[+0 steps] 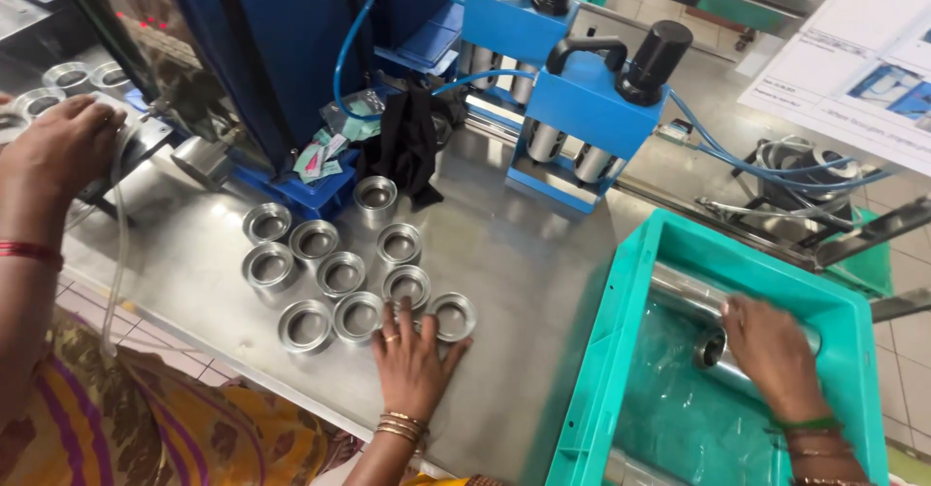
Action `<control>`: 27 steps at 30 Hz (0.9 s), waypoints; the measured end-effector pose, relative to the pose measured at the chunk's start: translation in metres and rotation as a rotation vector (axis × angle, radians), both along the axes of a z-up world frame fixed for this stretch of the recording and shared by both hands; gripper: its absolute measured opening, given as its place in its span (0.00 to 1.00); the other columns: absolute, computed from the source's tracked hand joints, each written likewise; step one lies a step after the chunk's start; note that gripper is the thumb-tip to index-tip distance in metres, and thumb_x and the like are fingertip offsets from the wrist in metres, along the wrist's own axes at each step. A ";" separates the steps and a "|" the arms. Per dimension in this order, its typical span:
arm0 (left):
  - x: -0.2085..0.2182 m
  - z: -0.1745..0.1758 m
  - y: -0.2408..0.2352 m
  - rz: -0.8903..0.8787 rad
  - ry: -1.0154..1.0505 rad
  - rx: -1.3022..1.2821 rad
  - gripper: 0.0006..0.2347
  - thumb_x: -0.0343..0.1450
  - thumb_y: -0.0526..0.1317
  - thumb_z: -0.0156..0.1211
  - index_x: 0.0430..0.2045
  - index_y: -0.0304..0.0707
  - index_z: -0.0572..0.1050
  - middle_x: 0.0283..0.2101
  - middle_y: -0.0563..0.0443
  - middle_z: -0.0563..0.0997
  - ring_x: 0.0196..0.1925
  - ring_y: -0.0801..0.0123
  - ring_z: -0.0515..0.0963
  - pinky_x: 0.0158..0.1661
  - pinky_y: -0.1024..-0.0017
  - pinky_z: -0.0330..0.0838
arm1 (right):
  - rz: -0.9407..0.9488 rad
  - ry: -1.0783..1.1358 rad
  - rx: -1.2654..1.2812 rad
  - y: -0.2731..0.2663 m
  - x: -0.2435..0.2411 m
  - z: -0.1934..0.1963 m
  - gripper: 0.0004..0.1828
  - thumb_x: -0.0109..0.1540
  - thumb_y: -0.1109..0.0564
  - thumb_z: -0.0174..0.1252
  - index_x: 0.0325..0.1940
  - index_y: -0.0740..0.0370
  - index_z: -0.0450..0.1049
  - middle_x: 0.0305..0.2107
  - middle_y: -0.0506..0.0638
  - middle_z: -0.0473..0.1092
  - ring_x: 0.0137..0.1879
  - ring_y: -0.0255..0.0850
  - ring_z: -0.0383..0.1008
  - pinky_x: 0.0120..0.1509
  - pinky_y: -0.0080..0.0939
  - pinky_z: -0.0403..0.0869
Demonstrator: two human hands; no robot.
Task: Organizing and inspecting cylindrical and ring-shaped metal components at a workbench.
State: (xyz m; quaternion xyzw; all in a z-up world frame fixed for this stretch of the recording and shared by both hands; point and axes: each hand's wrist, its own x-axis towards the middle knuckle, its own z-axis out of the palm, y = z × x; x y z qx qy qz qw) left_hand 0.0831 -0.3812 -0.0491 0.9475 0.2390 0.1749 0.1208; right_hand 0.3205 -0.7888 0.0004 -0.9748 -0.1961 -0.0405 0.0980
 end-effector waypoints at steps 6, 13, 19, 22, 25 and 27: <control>0.000 -0.004 0.016 0.047 -0.009 0.015 0.26 0.63 0.64 0.61 0.39 0.41 0.75 0.64 0.36 0.69 0.70 0.40 0.60 0.58 0.48 0.61 | 0.172 -0.393 -0.183 -0.064 -0.057 -0.062 0.39 0.59 0.36 0.51 0.64 0.66 0.67 0.60 0.62 0.68 0.66 0.57 0.68 0.67 0.58 0.68; -0.004 0.007 0.051 0.070 -0.068 0.041 0.25 0.61 0.62 0.65 0.38 0.41 0.76 0.61 0.36 0.71 0.70 0.40 0.62 0.60 0.48 0.60 | -0.461 0.420 0.326 -0.127 -0.064 -0.120 0.53 0.56 0.40 0.70 0.79 0.59 0.54 0.55 0.66 0.69 0.63 0.57 0.70 0.67 0.53 0.67; 0.007 0.011 0.060 0.171 -0.186 0.061 0.24 0.58 0.56 0.70 0.40 0.41 0.77 0.60 0.37 0.72 0.66 0.40 0.66 0.60 0.45 0.60 | -0.455 0.551 0.715 -0.083 -0.068 -0.083 0.49 0.45 0.54 0.76 0.69 0.58 0.66 0.55 0.55 0.71 0.59 0.48 0.73 0.64 0.49 0.68; 0.018 0.006 0.039 0.094 -0.310 -0.146 0.17 0.65 0.45 0.68 0.45 0.40 0.76 0.60 0.41 0.74 0.65 0.46 0.69 0.58 0.49 0.63 | -0.698 0.782 0.928 -0.075 -0.063 -0.058 0.42 0.53 0.56 0.69 0.71 0.53 0.65 0.49 0.62 0.72 0.55 0.45 0.72 0.60 0.54 0.59; 0.013 0.058 -0.014 -0.478 -0.428 -0.414 0.20 0.66 0.43 0.70 0.50 0.39 0.75 0.60 0.42 0.73 0.66 0.49 0.69 0.63 0.53 0.63 | -0.556 0.872 1.277 -0.059 -0.080 -0.020 0.36 0.57 0.56 0.65 0.70 0.52 0.65 0.43 0.58 0.69 0.48 0.45 0.72 0.54 0.55 0.66; 0.009 0.087 -0.048 -0.659 -0.436 -0.381 0.22 0.65 0.43 0.70 0.53 0.38 0.74 0.61 0.41 0.73 0.67 0.49 0.68 0.64 0.51 0.61 | -0.361 0.973 1.436 0.002 -0.102 0.025 0.36 0.57 0.58 0.64 0.69 0.56 0.64 0.42 0.54 0.69 0.46 0.42 0.72 0.54 0.51 0.69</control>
